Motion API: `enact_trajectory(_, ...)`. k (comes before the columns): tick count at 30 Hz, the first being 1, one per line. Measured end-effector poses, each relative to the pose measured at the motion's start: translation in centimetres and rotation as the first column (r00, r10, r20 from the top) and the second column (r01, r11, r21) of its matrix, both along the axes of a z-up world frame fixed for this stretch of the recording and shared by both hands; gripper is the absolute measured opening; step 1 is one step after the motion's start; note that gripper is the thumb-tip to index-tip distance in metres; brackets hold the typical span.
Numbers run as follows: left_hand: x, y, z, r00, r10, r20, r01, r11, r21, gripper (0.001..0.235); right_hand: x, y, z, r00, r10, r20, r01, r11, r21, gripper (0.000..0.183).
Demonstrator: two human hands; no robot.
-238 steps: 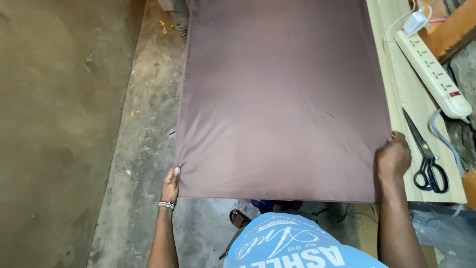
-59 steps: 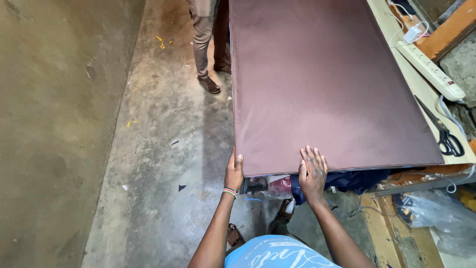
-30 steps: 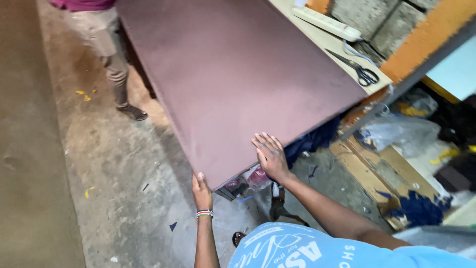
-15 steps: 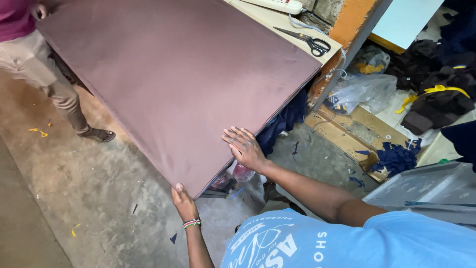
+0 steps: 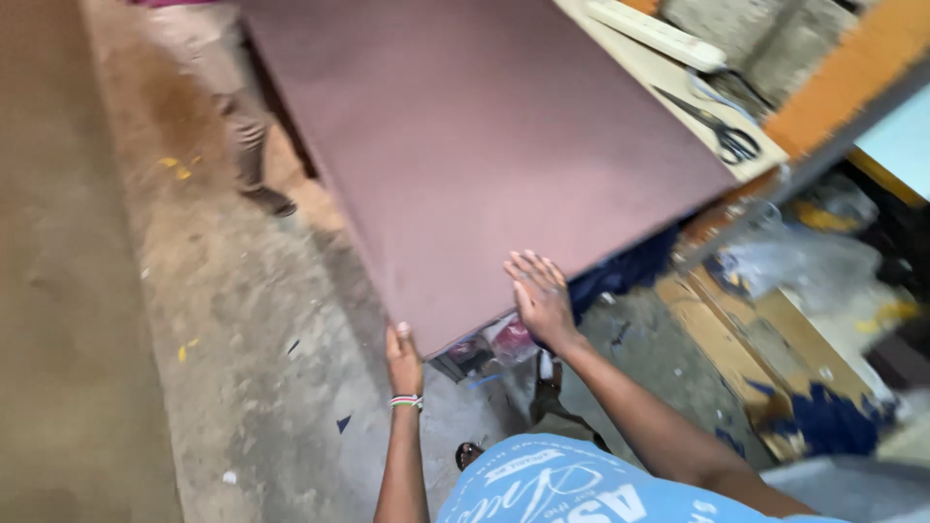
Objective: Spreading, smoothing, and folding a large piece of brown fabric on a cutting table
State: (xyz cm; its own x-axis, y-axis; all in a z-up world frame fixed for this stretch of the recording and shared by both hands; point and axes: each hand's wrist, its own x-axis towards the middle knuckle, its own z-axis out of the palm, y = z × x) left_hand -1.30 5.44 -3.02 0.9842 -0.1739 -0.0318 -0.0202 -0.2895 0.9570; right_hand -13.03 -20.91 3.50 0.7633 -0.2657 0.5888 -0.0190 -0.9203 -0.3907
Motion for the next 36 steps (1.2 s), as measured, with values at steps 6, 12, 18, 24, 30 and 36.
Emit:
enact_trajectory(6, -1.4, -1.7, 5.2, 0.994, 0.035, -0.107, -0.045, 0.995, -0.088, 0.062, -0.1, -1.0, -0.4, 1.0, -0.021, -0.008, 0.021, 0.999, -0.038, 0.038)
enact_trajectory(12, -1.0, -2.2, 3.1, 0.995, 0.014, -0.101, -0.022, 0.996, -0.084, 0.062, -0.3, -1.4, -1.0, 0.998, -0.049, -0.032, 0.047, 0.997, -0.06, 0.038)
enact_trajectory(18, -0.4, -2.4, 2.0, 0.992, 0.019, -0.128, -0.029, 0.997, -0.078, 0.062, 0.6, -0.1, 1.2, 0.992, -0.088, -0.094, 0.085, 0.996, -0.038, 0.044)
enact_trajectory(24, -0.7, -2.6, 3.0, 0.987, 0.005, -0.163, -0.023, 0.994, -0.108, 0.063, 2.3, 2.5, 2.6, 0.974, -0.003, -0.225, -0.013, 0.997, -0.07, 0.057)
enact_trajectory(30, -0.1, -2.9, 0.4, 0.993, 0.069, -0.096, -0.08, 0.99, -0.114, 0.074, 2.6, 2.5, 2.1, 0.95, 0.174, -0.26, -0.191, 0.981, -0.041, 0.062)
enact_trajectory(36, -0.4, -3.8, 0.4, 0.993, 0.052, -0.107, -0.076, 0.97, -0.23, 0.074, 3.4, 3.5, 3.3, 0.874, 0.375, -0.309, -0.386, 0.922, 0.027, 0.061)
